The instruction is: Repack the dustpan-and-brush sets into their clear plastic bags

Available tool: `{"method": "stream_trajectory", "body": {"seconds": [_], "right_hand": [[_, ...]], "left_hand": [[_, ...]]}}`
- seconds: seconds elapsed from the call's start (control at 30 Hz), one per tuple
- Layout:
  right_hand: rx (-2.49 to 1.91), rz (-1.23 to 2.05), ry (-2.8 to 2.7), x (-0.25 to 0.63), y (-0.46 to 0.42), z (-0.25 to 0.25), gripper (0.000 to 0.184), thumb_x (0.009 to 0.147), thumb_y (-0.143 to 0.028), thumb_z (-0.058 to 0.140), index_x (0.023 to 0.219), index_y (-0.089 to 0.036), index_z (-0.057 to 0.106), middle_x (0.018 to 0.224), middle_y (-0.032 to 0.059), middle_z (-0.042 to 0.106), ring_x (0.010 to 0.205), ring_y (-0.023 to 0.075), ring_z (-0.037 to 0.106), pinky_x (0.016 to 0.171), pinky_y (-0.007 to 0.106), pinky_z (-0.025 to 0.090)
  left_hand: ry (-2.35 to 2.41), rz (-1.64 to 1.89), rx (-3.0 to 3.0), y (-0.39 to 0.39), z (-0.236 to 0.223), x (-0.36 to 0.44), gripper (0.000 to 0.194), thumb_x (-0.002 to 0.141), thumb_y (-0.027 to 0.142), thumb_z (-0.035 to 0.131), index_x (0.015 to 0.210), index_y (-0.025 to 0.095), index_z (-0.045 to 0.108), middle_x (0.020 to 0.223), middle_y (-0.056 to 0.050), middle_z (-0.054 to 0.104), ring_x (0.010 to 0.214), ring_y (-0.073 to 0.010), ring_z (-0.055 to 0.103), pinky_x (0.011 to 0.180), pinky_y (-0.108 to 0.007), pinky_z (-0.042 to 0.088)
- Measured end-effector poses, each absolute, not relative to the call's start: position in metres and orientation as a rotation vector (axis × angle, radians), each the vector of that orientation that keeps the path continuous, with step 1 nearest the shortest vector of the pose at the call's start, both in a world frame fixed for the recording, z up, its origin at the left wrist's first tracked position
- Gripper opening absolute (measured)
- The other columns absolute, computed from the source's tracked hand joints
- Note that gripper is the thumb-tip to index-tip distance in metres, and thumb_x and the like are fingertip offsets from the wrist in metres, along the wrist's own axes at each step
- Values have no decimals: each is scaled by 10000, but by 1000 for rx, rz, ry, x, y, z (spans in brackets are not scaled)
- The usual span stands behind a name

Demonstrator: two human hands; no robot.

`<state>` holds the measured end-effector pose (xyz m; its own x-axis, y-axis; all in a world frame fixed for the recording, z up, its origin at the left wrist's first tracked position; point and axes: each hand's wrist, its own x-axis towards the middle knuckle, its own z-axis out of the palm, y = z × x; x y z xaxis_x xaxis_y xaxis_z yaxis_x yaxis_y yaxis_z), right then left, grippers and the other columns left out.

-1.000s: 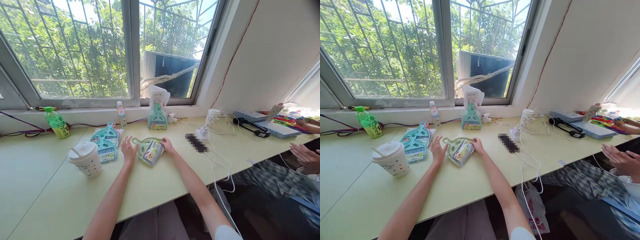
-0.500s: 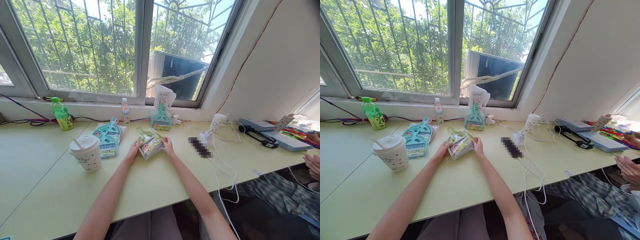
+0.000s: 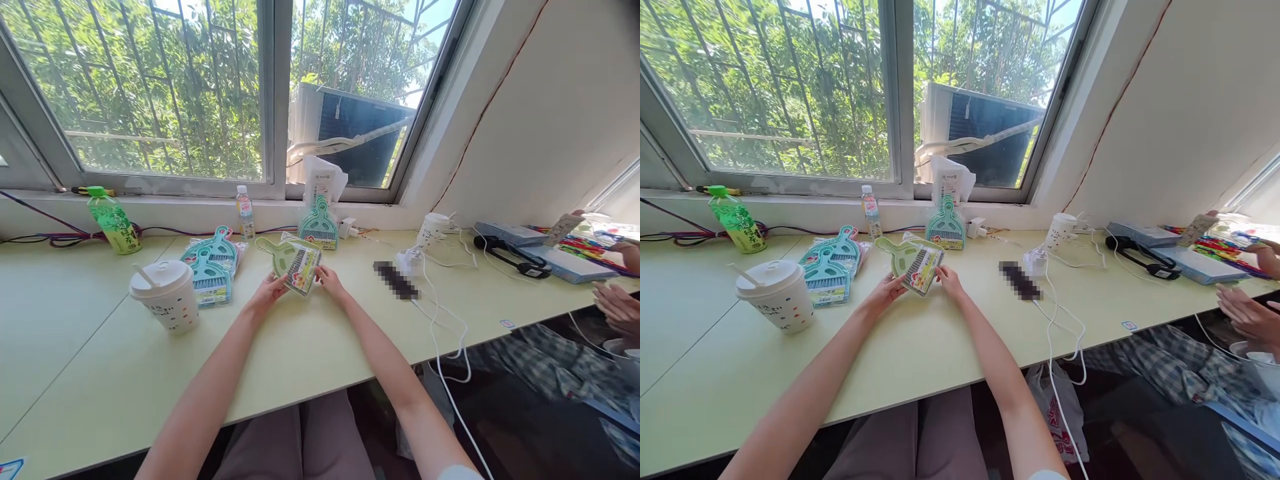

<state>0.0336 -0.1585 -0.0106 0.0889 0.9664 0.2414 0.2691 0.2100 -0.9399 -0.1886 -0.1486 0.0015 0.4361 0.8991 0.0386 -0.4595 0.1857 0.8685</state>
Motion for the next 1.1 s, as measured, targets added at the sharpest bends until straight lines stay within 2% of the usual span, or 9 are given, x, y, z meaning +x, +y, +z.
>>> {"method": "stream_trajectory", "body": {"seconds": [0.1, 0.2, 0.33, 0.43, 0.53, 0.63, 0.8, 0.93, 1.1], "right_hand": [[-1147, 927, -1230, 33, -157, -8, 444, 626, -587, 701, 792, -188, 596, 763, 7, 652, 702, 131, 590, 671, 259, 479], [-1020, 1034, -1080, 33, -160, -4, 438, 577, -526, 769, 796, -180, 614, 829, 20, 683, 760, 138, 625, 781, 301, 519], [-1017, 1109, -982, 31, -162, -2, 349, 579, -400, 824, 766, -174, 635, 781, 23, 696, 698, 146, 652, 775, 347, 568], [-1069, 1139, -952, 28, -161, -4, 271, 591, -300, 837, 720, -166, 641, 733, 37, 701, 648, 158, 664, 730, 364, 600], [-1114, 1119, -921, 27, -159, -5, 236, 602, -252, 832, 687, -166, 630, 687, 32, 696, 609, 155, 665, 693, 354, 615], [-1125, 1160, -975, 28, -161, -2, 219, 621, -241, 819, 702, -163, 631, 717, 33, 703, 626, 144, 672, 732, 333, 611], [-1053, 1225, -967, 27, -165, 1, 348, 639, -257, 813, 908, -192, 601, 871, 46, 725, 763, 173, 703, 806, 361, 591], [-1067, 1226, -974, 28, -167, 6, 475, 595, -233, 839, 981, -211, 563, 835, 32, 728, 764, 198, 709, 767, 395, 596], [-1041, 1204, -1027, 47, -168, 14, 459, 603, -229, 823, 993, -204, 581, 840, 40, 732, 760, 209, 705, 732, 391, 598]], "left_hand": [[528, 985, 1043, -153, 3, -189, 472, 725, 313, 755, 1158, 217, 595, 1184, -84, 658, 998, -208, 656, 905, -373, 503], [519, 953, 1125, -150, 2, -191, 441, 752, 383, 725, 1150, 234, 606, 1207, -82, 647, 1057, -223, 629, 909, -374, 489], [674, 1077, 938, -139, -7, -187, 289, 843, 422, 604, 1031, 205, 625, 975, -62, 707, 888, -174, 664, 829, -334, 520], [829, 1192, 766, -132, -11, -181, 228, 887, 367, 535, 1025, 201, 610, 841, -36, 701, 752, -152, 662, 740, -307, 537], [830, 1274, 736, -130, -10, -182, 244, 897, 327, 513, 1091, 212, 607, 849, -30, 702, 709, -138, 653, 693, -279, 538], [809, 1330, 745, -131, -4, -189, 284, 908, 321, 499, 1160, 236, 598, 896, -30, 705, 719, -124, 647, 688, -256, 533], [733, 1178, 871, -142, 3, -188, 326, 913, 337, 506, 1223, 267, 580, 1002, -42, 702, 748, -125, 649, 738, -285, 539], [724, 1222, 851, -144, 5, -180, 385, 913, 380, 510, 1279, 266, 534, 1038, -70, 704, 839, -158, 675, 798, -329, 537], [680, 1525, 612, -130, 15, -207, 368, 997, 316, 289, 1300, 236, 482, 1033, -86, 708, 933, -147, 680, 858, -309, 525]]}}
